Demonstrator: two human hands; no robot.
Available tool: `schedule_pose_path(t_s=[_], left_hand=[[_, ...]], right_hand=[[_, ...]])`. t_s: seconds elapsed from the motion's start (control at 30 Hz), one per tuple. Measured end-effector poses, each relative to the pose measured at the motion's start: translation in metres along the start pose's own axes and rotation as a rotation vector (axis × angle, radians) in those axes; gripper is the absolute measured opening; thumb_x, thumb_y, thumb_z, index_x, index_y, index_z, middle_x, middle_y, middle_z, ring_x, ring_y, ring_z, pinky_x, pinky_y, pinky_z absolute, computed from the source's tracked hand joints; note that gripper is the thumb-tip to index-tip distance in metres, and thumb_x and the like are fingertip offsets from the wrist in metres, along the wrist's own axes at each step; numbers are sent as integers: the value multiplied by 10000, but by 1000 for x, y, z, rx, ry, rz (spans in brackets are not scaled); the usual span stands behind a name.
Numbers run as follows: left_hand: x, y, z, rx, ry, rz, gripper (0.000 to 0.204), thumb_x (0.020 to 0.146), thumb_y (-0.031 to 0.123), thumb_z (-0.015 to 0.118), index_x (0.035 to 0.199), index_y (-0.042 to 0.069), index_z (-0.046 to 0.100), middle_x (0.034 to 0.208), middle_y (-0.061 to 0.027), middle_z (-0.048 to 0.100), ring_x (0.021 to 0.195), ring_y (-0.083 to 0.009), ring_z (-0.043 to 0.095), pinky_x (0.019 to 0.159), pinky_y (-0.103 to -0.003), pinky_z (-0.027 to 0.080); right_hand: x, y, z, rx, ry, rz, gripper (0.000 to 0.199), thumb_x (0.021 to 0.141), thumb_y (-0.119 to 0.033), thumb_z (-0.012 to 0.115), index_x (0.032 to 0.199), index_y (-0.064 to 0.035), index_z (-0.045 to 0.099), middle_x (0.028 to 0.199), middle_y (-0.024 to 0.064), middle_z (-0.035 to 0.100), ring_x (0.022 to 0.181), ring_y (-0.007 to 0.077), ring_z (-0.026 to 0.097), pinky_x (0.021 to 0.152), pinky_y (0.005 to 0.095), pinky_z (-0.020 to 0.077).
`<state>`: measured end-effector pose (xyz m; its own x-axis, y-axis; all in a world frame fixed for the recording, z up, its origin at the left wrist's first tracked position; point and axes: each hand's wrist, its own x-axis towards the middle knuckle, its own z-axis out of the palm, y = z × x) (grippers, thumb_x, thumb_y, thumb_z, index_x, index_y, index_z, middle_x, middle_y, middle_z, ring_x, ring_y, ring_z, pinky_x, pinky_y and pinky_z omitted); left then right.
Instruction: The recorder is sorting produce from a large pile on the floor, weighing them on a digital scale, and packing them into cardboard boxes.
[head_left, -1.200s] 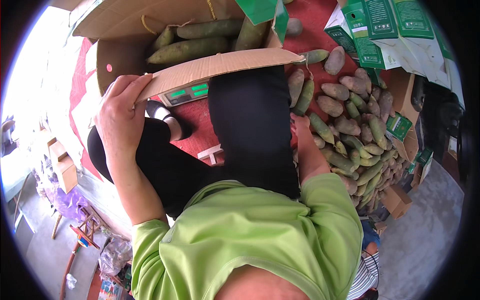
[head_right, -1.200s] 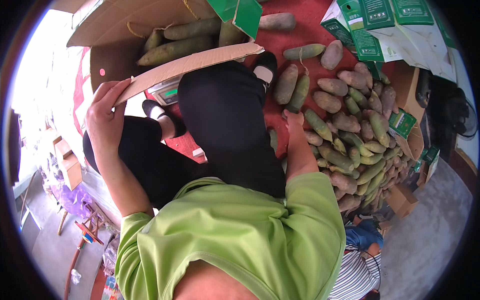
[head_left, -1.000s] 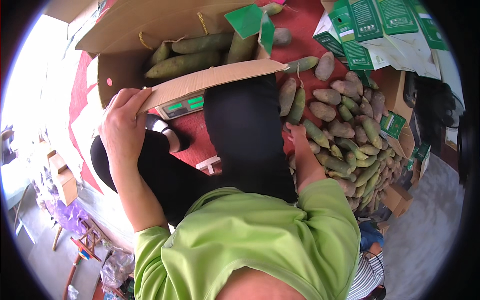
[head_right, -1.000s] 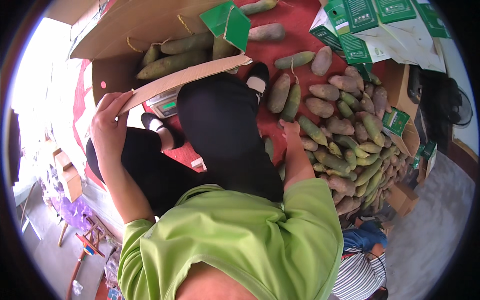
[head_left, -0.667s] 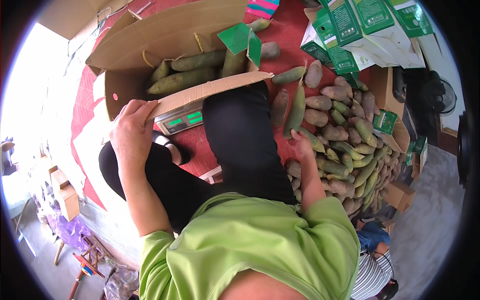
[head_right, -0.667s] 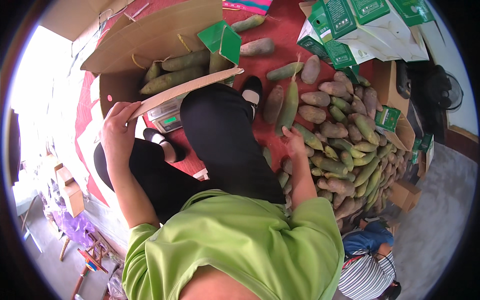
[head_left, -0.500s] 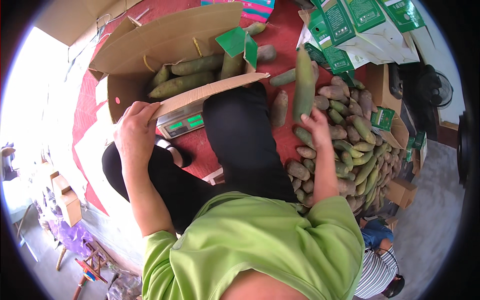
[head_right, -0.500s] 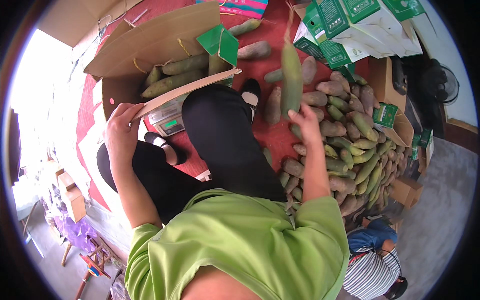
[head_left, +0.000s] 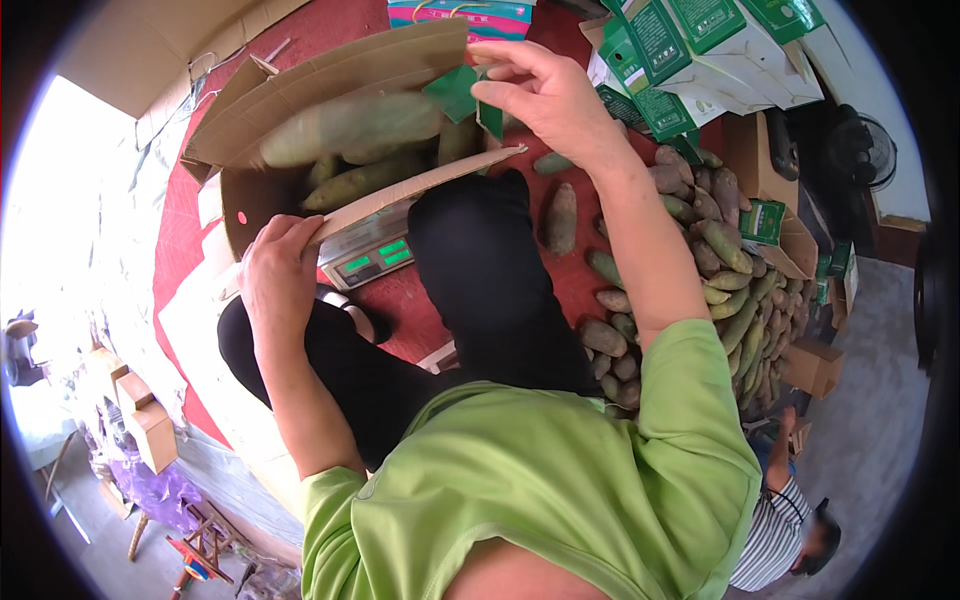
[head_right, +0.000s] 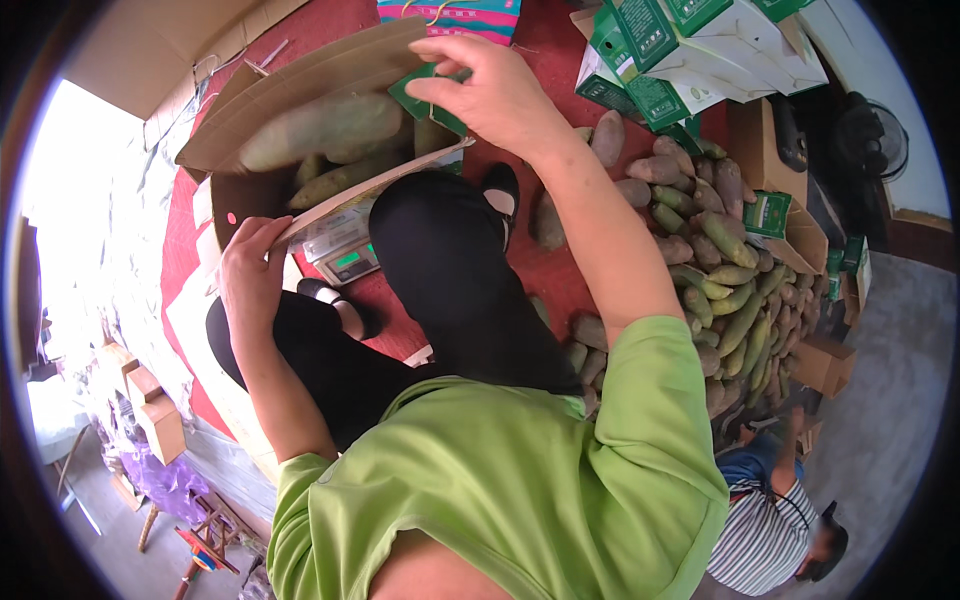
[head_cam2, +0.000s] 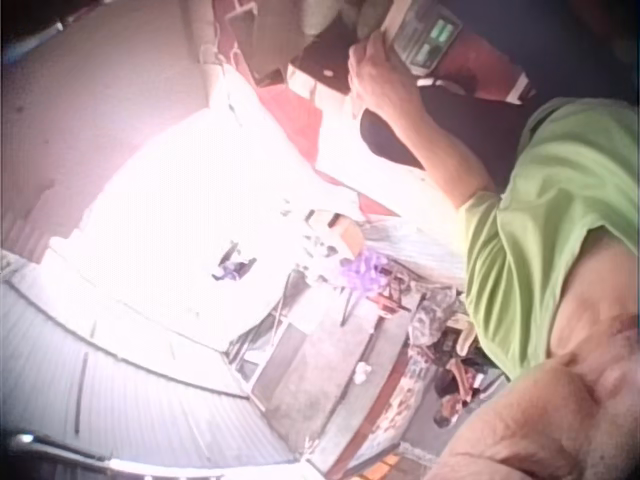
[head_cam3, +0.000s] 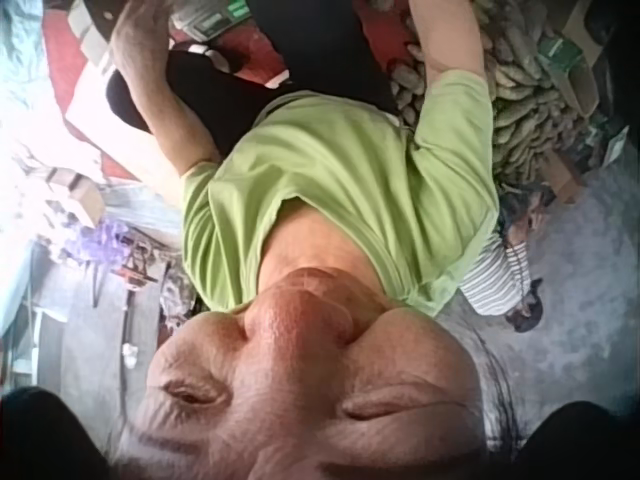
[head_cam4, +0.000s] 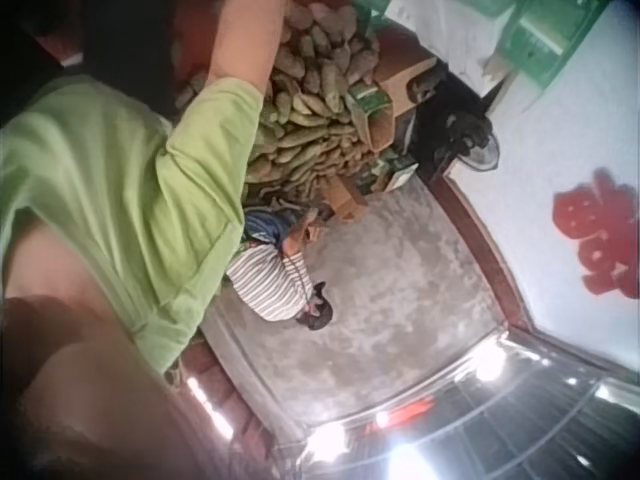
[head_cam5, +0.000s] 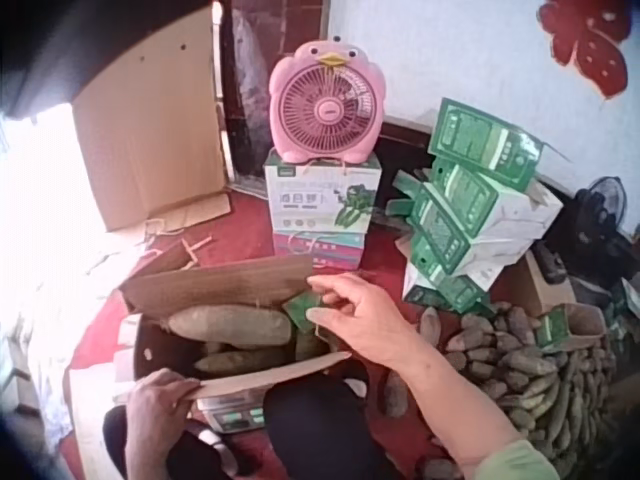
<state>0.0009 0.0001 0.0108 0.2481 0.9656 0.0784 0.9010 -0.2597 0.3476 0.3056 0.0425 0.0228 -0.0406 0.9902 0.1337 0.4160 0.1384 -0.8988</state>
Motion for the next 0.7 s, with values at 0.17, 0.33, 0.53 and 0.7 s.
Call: schedule_pose_path(t_s=[0.17, 0.33, 0.53, 0.7], left_hand=[[-2, -1, -3, 37, 125, 68, 192, 768, 80, 651, 952, 89, 703, 895, -57, 637, 874, -271, 600, 859, -388, 457], [0, -6, -7, 58, 168, 111, 171, 765, 85, 656, 928, 80, 709, 872, -63, 639, 863, -268, 597, 875, -385, 450], [5, -1, -17, 104, 101, 13, 94, 773, 131, 663, 841, 76, 697, 807, -63, 602, 849, -273, 597, 806, -396, 457], [21, 2, -21, 177, 68, 111, 81, 781, 150, 653, 782, 72, 673, 773, -84, 570, 824, -272, 590, 741, -399, 459]], right_hand=[[-21, 57, -10, 171, 160, 107, 327, 845, -127, 663, 1153, -23, 623, 1040, 58, 650, 908, 112, 599, 828, 256, 483], [-25, 82, -31, 29, 170, 246, 309, 843, -136, 667, 1125, -16, 635, 1023, 70, 660, 915, 123, 600, 829, 269, 483], [40, 58, -26, -279, 187, -77, 418, 738, -208, 723, 1113, -46, 635, 1039, 118, 650, 930, 268, 617, 825, 344, 491], [105, 39, 4, -600, 99, -415, 463, 660, -209, 733, 1099, -101, 634, 1073, 114, 612, 1049, 331, 546, 883, 424, 483]])
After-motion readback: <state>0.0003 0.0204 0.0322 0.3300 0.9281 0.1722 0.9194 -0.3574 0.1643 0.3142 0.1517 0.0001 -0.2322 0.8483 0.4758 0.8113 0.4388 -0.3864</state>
